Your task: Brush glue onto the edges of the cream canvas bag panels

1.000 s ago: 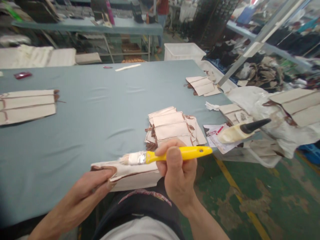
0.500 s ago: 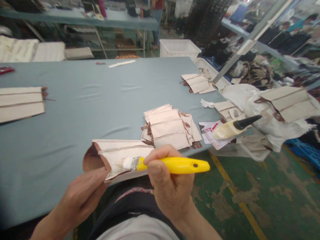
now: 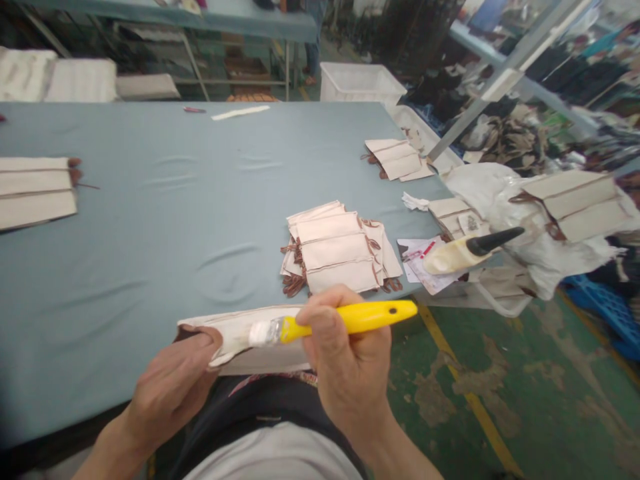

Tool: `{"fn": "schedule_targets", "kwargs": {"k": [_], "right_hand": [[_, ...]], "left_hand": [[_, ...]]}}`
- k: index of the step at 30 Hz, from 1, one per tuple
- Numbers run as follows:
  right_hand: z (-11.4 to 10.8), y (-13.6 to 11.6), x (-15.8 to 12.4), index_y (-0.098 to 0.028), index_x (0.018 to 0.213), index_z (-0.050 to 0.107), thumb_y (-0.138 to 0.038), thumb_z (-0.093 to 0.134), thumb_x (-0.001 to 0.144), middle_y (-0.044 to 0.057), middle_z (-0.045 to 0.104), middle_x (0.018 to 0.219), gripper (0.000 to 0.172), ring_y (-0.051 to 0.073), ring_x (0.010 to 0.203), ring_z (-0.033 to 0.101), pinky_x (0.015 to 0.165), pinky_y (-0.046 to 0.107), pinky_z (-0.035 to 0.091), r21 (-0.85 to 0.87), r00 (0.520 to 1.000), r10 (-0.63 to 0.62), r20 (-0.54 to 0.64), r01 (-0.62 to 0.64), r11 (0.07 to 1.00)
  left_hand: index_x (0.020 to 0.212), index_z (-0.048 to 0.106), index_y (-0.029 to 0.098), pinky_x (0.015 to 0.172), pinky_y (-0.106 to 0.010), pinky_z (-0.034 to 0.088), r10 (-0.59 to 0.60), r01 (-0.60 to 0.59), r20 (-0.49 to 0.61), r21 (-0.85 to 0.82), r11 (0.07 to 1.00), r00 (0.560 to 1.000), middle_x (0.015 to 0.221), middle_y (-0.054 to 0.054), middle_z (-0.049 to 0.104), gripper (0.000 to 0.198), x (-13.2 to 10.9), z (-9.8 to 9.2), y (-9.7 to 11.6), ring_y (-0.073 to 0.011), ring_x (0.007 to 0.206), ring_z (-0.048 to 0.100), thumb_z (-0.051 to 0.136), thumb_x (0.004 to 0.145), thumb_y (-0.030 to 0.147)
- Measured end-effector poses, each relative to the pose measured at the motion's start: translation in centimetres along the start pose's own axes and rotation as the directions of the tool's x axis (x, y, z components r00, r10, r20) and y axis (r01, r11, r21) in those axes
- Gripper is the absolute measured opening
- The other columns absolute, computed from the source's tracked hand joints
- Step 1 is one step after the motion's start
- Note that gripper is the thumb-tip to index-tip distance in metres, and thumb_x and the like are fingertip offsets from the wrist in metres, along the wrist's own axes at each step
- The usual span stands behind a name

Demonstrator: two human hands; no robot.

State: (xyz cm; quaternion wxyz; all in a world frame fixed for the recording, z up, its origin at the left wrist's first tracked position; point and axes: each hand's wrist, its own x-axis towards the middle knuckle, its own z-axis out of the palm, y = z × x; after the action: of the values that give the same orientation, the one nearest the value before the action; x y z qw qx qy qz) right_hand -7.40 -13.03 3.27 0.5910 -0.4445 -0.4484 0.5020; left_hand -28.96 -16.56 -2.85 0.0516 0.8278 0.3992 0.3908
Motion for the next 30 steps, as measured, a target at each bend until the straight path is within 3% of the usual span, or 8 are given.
{"fn": "schedule_targets", "kwargs": {"k": [5, 10, 15, 19, 22, 24, 26, 30], "right_hand": [[-0.1, 0.1, -0.8, -0.021, 0.081, 0.072, -0.050, 0.073, 0.104, -0.008, 0.044, 0.049, 0.037, 0.008, 0.038, 0.034, 0.036, 0.019, 0.024, -0.118, 0.984, 0.007, 0.178, 0.014, 0.993], [-0.3, 0.6, -0.7, -0.022, 0.083, 0.071, -0.046, 0.073, 0.105, -0.008, 0.049, 0.052, 0.033, 0.007, 0.038, 0.035, 0.037, 0.019, 0.022, -0.109, 0.997, -0.050, 0.067, 0.057, 0.992], [-0.3, 1.0, -0.8, -0.021, 0.087, 0.073, -0.046, 0.069, 0.108, -0.009, 0.042, 0.053, 0.032, 0.007, 0.040, 0.035, 0.039, 0.019, 0.025, -0.113, 0.974, -0.047, 0.223, 0.074, 0.991], [0.0, 0.8, -0.7, -0.022, 0.085, 0.071, -0.047, 0.070, 0.107, -0.009, 0.042, 0.055, 0.034, 0.006, 0.041, 0.032, 0.039, 0.019, 0.022, -0.096, 0.986, -0.049, 0.158, 0.065, 0.993], [0.1, 0.4, 0.5, -0.023, 0.083, 0.070, -0.050, 0.072, 0.106, -0.009, 0.044, 0.053, 0.035, 0.006, 0.039, 0.033, 0.037, 0.019, 0.021, -0.088, 0.988, -0.076, 0.137, 0.088, 0.992], [-0.2, 0.2, 1.9, -0.023, 0.080, 0.070, -0.054, 0.071, 0.105, -0.008, 0.046, 0.051, 0.040, 0.007, 0.037, 0.035, 0.036, 0.020, 0.022, -0.088, 0.991, -0.121, 0.051, 0.125, 0.988], [-0.8, 0.1, 3.4, -0.024, 0.077, 0.069, -0.058, 0.071, 0.105, -0.007, 0.044, 0.050, 0.044, 0.009, 0.037, 0.037, 0.035, 0.021, 0.024, -0.082, 0.983, -0.180, -0.044, 0.176, 0.981], [-1.7, -0.3, 4.6, -0.025, 0.079, 0.071, -0.061, 0.072, 0.103, -0.008, 0.040, 0.049, 0.044, 0.009, 0.036, 0.032, 0.034, 0.022, 0.021, 0.009, 0.972, -0.233, 0.028, 0.233, 0.973]], "left_hand": [[0.109, 0.063, 0.017, 0.066, -0.027, 0.054, -0.026, 0.027, 0.030, -0.048, 0.999, 0.999, 0.077, -0.008, 0.076, 0.025, -0.2, 0.2, -0.2, -0.0187, 0.067, 0.070, 0.040, 0.111, 0.007], [0.116, 0.063, 0.015, 0.075, -0.028, 0.061, -0.011, 0.012, 0.027, -0.023, 1.000, 1.000, 0.081, -0.010, 0.080, 0.021, -0.2, 0.4, -0.5, -0.0205, 0.073, 0.076, 0.044, 0.112, 0.008], [0.118, 0.066, 0.016, 0.080, -0.028, 0.064, -0.041, 0.042, 0.028, -0.020, 0.999, 0.999, 0.090, -0.012, 0.084, 0.025, -0.1, 0.5, -0.7, -0.0210, 0.081, 0.081, 0.047, 0.107, 0.003], [0.112, 0.067, 0.016, 0.080, -0.028, 0.063, -0.055, 0.055, 0.003, 0.007, 0.998, 0.999, 0.088, -0.011, 0.083, 0.023, 0.1, 0.8, -0.9, -0.0209, 0.079, 0.080, 0.047, 0.107, 0.005], [0.103, 0.067, 0.018, 0.077, -0.024, 0.059, -0.132, 0.132, 0.017, -0.085, 0.987, 0.991, 0.084, -0.007, 0.081, 0.022, 1.4, 1.0, -0.6, -0.0185, 0.076, 0.077, 0.048, 0.107, 0.007], [0.093, 0.066, 0.019, 0.072, -0.022, 0.056, -0.272, 0.279, 0.064, -0.192, 0.941, 0.960, 0.077, -0.002, 0.075, 0.024, 2.8, 0.9, -0.2, -0.0160, 0.070, 0.072, 0.049, 0.107, 0.010], [0.083, 0.064, 0.020, 0.063, -0.022, 0.050, -0.436, 0.465, 0.162, -0.310, 0.829, 0.885, 0.073, 0.001, 0.070, 0.029, 4.2, 0.5, 0.1, -0.0139, 0.065, 0.064, 0.050, 0.108, 0.017], [0.083, 0.068, 0.018, 0.055, -0.022, 0.041, -0.559, 0.715, 0.453, -0.520, 0.467, 0.694, 0.076, 0.000, 0.064, 0.040, 5.9, -0.7, -0.3, -0.0138, 0.064, 0.052, 0.054, 0.109, 0.045]]}}
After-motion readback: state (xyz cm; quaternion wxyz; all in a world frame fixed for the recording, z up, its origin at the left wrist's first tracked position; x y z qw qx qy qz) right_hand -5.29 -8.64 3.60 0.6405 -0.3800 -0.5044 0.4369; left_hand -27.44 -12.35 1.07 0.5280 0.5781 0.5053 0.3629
